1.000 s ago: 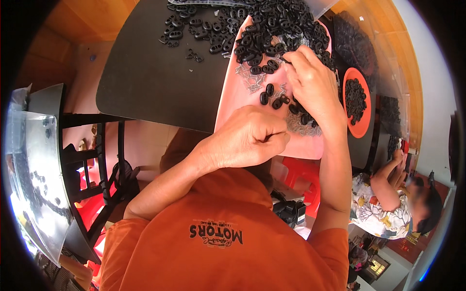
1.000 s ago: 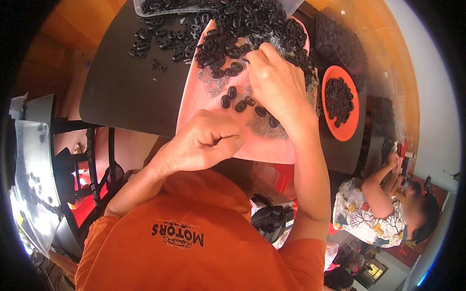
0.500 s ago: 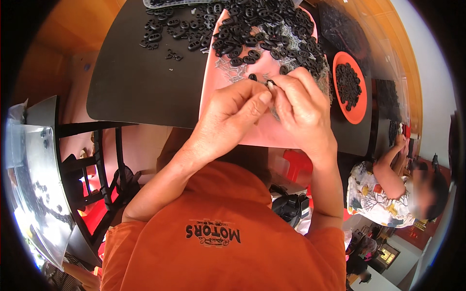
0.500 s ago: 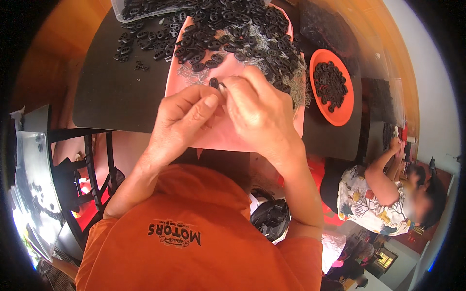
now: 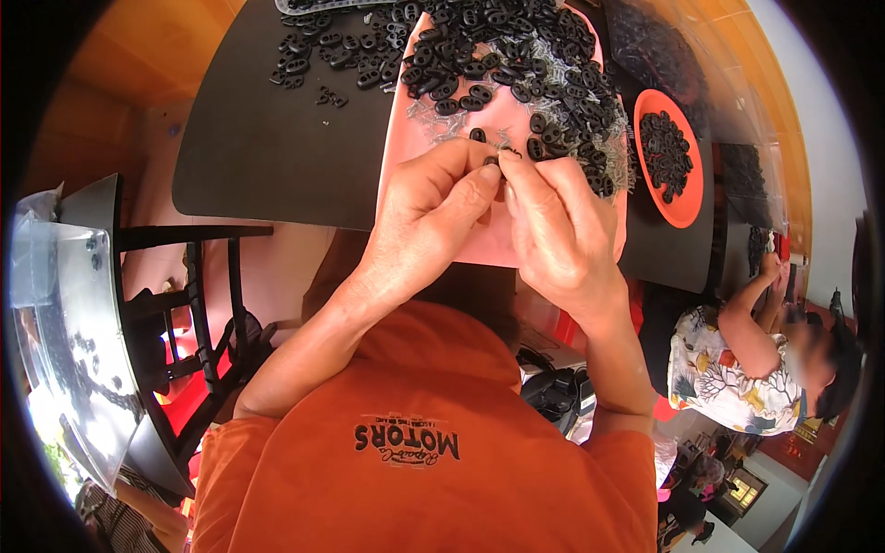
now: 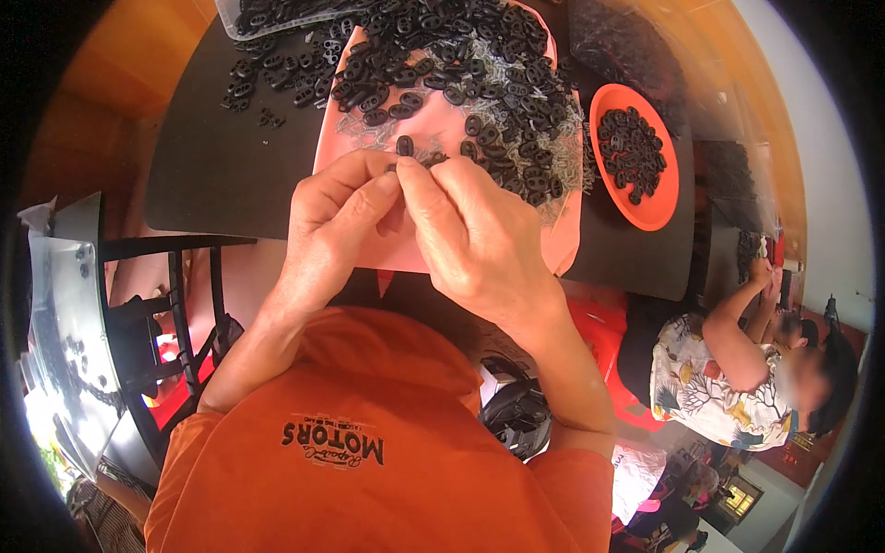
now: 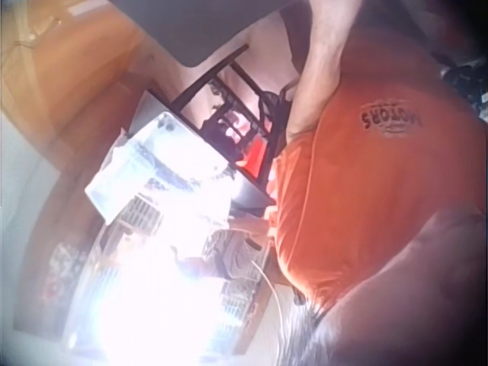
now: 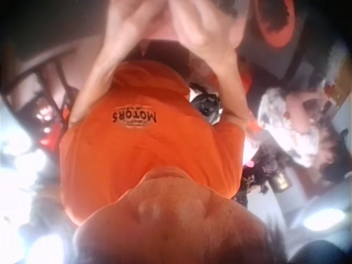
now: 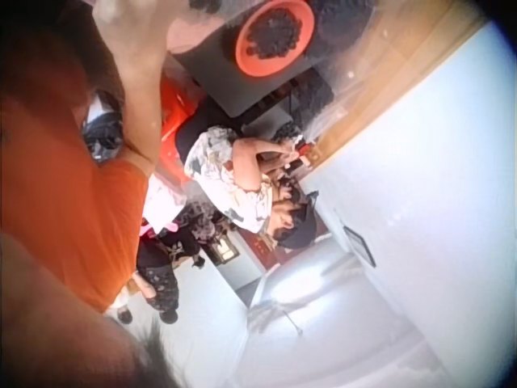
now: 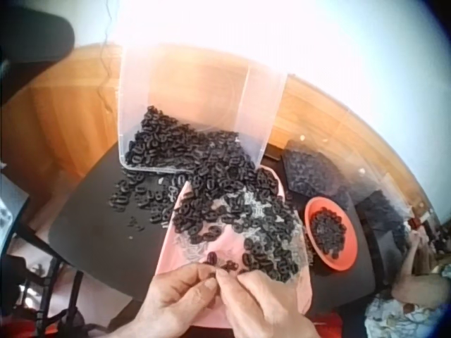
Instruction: The person sits at a table and repeatedly picks up small black plastic clips and metal screws from a pink tray. They insert the screws into the clips by hand and place the assembled units into a red bowl.
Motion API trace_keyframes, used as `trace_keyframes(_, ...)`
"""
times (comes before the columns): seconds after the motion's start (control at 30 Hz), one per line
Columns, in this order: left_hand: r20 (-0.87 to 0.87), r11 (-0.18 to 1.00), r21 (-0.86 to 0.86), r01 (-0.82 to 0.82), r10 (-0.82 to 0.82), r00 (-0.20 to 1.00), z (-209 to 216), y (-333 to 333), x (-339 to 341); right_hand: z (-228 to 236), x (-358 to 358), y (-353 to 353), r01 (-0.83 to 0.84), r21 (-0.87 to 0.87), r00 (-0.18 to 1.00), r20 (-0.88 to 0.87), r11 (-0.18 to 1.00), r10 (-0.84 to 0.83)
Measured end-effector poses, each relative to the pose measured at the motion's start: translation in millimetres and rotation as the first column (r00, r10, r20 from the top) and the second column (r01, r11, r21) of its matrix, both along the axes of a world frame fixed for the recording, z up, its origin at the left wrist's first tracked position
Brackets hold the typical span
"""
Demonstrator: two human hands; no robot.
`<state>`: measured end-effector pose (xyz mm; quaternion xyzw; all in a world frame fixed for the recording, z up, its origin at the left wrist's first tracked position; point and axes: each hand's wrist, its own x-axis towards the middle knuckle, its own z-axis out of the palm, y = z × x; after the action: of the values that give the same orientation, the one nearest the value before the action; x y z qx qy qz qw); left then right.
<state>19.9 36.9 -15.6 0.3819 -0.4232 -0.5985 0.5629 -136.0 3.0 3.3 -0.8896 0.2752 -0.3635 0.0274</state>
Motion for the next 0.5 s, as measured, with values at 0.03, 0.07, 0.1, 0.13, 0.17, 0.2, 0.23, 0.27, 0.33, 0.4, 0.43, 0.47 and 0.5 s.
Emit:
trace_keyframes(0.03, -0.037, 1.0, 0.003, 0.014, -0.014, 0.999, -1.7, -0.2, 1.3, 0.9, -0.5, -0.3, -0.029, 0.048, 0.998, 0.049, 0.998, 0.027)
trace_keyframes(0.07, -0.073, 1.0, 0.004, 0.028, -0.028, 0.997, -2.6, 0.0, 2.0, 2.5, -1.4, -0.5, -0.06, 0.095, 0.994, 0.099, 0.994, 0.051)
trace_keyframes(0.1, -0.054, 0.999, 0.025, 0.035, -0.034, 0.998, -0.9, 1.3, 2.1, 6.0, -3.9, -1.3, -0.062, 0.197, 0.993, 0.114, 0.978, 0.04)
trace_keyframes(0.13, -0.035, 0.998, 0.046, 0.042, -0.04, 0.999, 2.8, 3.0, 2.2, 11.3, -7.4, -2.6, -0.066, 0.297, 0.991, 0.128, 0.953, 0.029)
trace_keyframes(0.17, -0.016, 0.997, 0.067, 0.047, -0.046, 0.999, 4.7, 4.6, 2.3, 16.0, -8.4, -3.2, -0.07, 0.393, 0.99, 0.14, 0.917, 0.016)
trace_keyframes(0.2, 0.044, 0.996, 0.049, 0.068, -0.07, 0.997, 4.1, 5.1, 3.0, 20.6, -6.8, -1.3, -0.071, 0.541, 0.986, 0.166, 0.838, -0.024)
trace_keyframes(0.23, 0.104, 0.995, 0.032, 0.089, -0.092, 0.99, 2.6, 5.7, 4.0, 21.4, -6.4, -2.2, -0.058, 0.538, 0.994, 0.109, 0.841, -0.001)
trace_keyframes(0.27, 0.164, 0.994, 0.017, 0.11, -0.112, 0.98, 2.0, 6.3, 4.9, 22.1, -6.7, -3.3, -0.045, 0.534, 0.998, 0.051, 0.845, 0.022)
trace_keyframes(0.33, 0.261, 0.991, -0.039, 0.128, -0.113, 0.959, 5.9, 7.1, 7.4, 23.9, -7.2, -5.4, -0.035, 0.529, 0.998, -0.02, 0.848, 0.053)
trace_keyframes(0.4, 0.296, 0.99, -0.075, 0.122, -0.095, 0.95, 7.4, 8.4, 7.7, 25.9, -7.6, -6.1, -0.04, 0.531, 0.996, -0.042, 0.847, 0.073)
trace_keyframes(0.43, 0.317, 0.991, -0.061, 0.116, -0.091, 0.944, 7.7, 8.7, 7.6, 26.1, -7.0, -5.9, -0.044, 0.532, 0.995, -0.051, 0.846, 0.084)
trace_keyframes(0.47, 0.338, 0.993, -0.046, 0.11, -0.088, 0.937, 8.1, 8.6, 7.7, 26.1, -6.4, -4.8, -0.024, 0.499, 0.995, -0.074, 0.866, 0.07)
trace_keyframes(0.5, 0.358, 0.994, -0.029, 0.108, -0.09, 0.93, 8.5, 8.3, 7.3, 26.2, -6.4, -2.4, 0.001, 0.466, 0.994, -0.096, 0.885, 0.05)
